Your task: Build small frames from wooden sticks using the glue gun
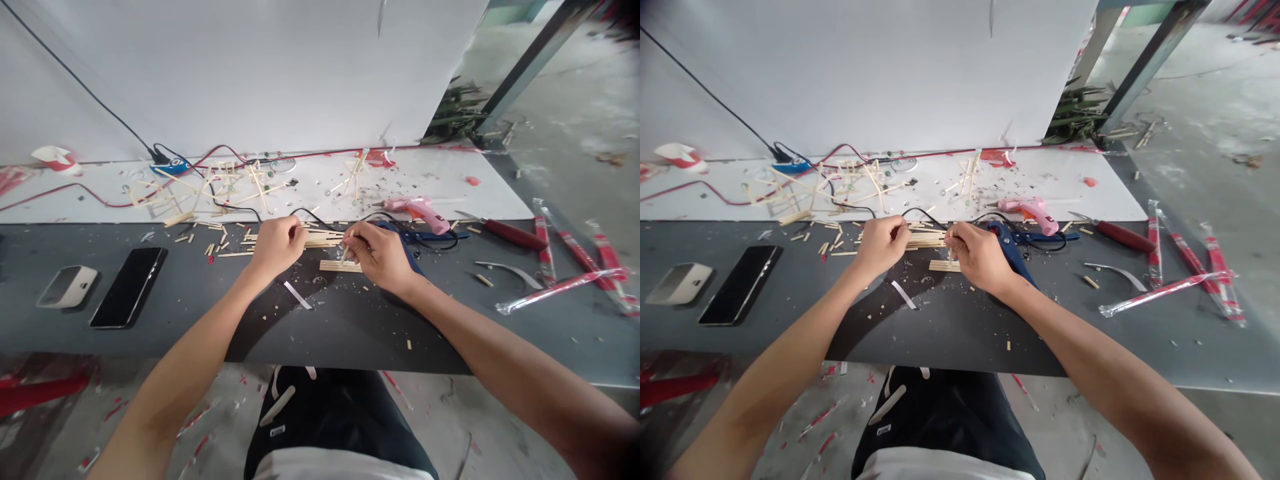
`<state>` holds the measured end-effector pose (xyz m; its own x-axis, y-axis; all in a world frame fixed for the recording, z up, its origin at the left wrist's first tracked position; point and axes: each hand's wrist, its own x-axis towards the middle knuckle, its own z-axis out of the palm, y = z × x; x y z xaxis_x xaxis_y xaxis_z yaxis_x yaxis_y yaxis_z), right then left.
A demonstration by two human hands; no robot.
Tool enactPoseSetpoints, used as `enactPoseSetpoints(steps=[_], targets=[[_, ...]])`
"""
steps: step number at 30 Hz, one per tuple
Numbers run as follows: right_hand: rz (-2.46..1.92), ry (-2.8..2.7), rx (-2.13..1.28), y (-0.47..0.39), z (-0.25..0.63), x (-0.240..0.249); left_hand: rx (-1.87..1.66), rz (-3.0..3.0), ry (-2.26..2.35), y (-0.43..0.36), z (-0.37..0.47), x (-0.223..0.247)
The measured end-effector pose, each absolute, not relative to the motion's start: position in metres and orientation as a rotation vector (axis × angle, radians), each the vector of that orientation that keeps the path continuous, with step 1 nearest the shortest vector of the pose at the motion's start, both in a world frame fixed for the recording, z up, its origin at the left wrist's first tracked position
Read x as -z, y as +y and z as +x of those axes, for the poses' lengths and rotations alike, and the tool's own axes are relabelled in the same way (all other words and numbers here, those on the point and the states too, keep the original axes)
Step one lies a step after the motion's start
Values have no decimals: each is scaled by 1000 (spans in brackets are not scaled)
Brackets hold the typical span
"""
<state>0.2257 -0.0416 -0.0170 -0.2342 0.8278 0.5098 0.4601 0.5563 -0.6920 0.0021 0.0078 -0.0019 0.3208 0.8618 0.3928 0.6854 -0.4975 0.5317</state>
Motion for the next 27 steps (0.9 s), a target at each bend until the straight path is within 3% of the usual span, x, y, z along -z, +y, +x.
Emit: enactPoseSetpoints(steps=[13,27], targets=[[-1014,-2009,-484,-47,227,4,-988,2347,1347,6,4,0],[-1092,-1979,-676,-49,228,-3,-952,2354,1369,6,4,3]])
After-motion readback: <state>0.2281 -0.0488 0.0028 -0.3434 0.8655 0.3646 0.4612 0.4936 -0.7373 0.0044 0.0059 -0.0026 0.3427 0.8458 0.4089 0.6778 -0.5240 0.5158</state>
